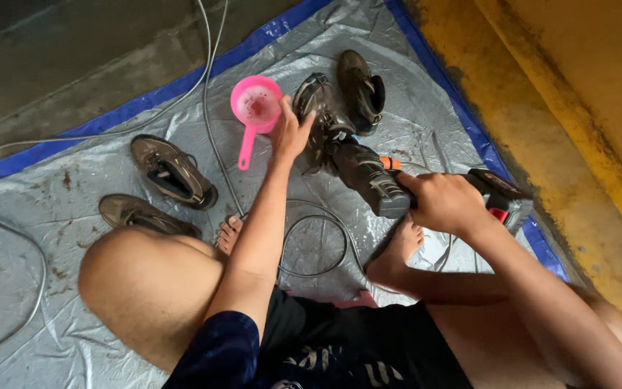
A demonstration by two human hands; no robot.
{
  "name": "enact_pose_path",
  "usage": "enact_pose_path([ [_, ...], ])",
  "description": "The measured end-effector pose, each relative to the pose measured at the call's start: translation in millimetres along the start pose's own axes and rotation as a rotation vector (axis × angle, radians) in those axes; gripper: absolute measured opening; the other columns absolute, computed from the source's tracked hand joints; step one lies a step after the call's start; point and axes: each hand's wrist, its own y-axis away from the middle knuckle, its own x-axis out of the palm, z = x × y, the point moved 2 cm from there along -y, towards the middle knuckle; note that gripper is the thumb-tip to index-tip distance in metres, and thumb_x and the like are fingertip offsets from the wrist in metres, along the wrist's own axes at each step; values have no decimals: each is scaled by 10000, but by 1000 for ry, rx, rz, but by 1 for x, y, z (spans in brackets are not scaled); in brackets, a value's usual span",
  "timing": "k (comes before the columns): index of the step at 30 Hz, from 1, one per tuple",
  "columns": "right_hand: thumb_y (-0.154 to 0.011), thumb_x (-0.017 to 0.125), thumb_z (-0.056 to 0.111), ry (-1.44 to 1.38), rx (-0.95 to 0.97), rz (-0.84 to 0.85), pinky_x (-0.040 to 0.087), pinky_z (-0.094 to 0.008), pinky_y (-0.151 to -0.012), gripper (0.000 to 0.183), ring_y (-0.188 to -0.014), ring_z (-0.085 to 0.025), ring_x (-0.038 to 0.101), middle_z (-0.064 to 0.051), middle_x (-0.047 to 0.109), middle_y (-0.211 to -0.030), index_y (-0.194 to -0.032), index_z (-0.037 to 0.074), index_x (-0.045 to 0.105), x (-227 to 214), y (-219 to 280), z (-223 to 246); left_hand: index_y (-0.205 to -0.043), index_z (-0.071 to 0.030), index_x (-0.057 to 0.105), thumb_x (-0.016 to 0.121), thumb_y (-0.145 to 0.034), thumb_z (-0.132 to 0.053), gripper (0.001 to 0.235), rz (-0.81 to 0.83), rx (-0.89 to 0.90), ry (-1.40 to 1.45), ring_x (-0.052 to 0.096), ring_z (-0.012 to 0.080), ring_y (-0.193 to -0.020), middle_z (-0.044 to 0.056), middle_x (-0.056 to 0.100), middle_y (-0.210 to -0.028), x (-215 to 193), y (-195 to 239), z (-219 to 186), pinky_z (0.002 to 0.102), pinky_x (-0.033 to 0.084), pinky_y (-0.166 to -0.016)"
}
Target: The person scrubs a brown shoe with a green brush and then rinses it using a handheld pressure washer. The person handles the shoe and tools while sitting on a tarp.
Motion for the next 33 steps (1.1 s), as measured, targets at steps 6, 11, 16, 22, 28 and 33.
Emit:
enact_pose_path([
  [6,-844,640,306,36,-7,-106,656,-563,-879,667,-933,-420,818,-114,814,-985,-1510,267,607,60,-27,-19,-1703,-151,366,711,-1001,-699,955,352,-122,96,353,427,-1642,255,398,-1747,32,22,25,585,308,-1347],
  [11,-854,606,276,52,-45,-211,653,-575,-786,583,-846,-426,809,-123,784,-946,-1430,194,642,110,-51,-4,-1708,-189,450,773,-937,-632,946,462,-143,62,231,458,-1680,244,143,-1839,65,29,55,578,264,-1367],
  [16,-862,559,218,143,-119,-331,627,-535,-738,470,-768,-387,800,-107,742,-870,-1318,159,659,124,-69,25,-1735,-53,332,904,-810,-447,1157,474,-65,-74,293,483,-1656,302,178,-1809,46,39,38,558,322,-1365],
  [22,-904,525,190,222,-171,-415,606,-522,-790,444,-784,-374,803,-142,749,-852,-1324,172,669,92,-65,26,-1620,42,499,792,-974,-287,782,354,88,166,356,518,-1603,383,370,-1700,48,43,45,565,292,-1365],
  [28,-875,666,393,-193,120,-33,621,-635,-905,705,-995,-475,805,-217,816,-974,-1572,344,573,93,-92,-12,-1568,92,480,433,-1133,-326,606,148,-152,245,530,533,-1463,439,527,-1544,85,36,110,585,371,-1299],
  [33,-790,721,311,-87,23,26,633,-579,-959,713,-1036,-426,814,-163,825,-1043,-1491,319,593,103,-94,-13,-1737,-149,398,483,-1119,-697,830,317,-393,261,437,307,-1599,190,455,-1732,98,22,123,467,319,-1352],
])
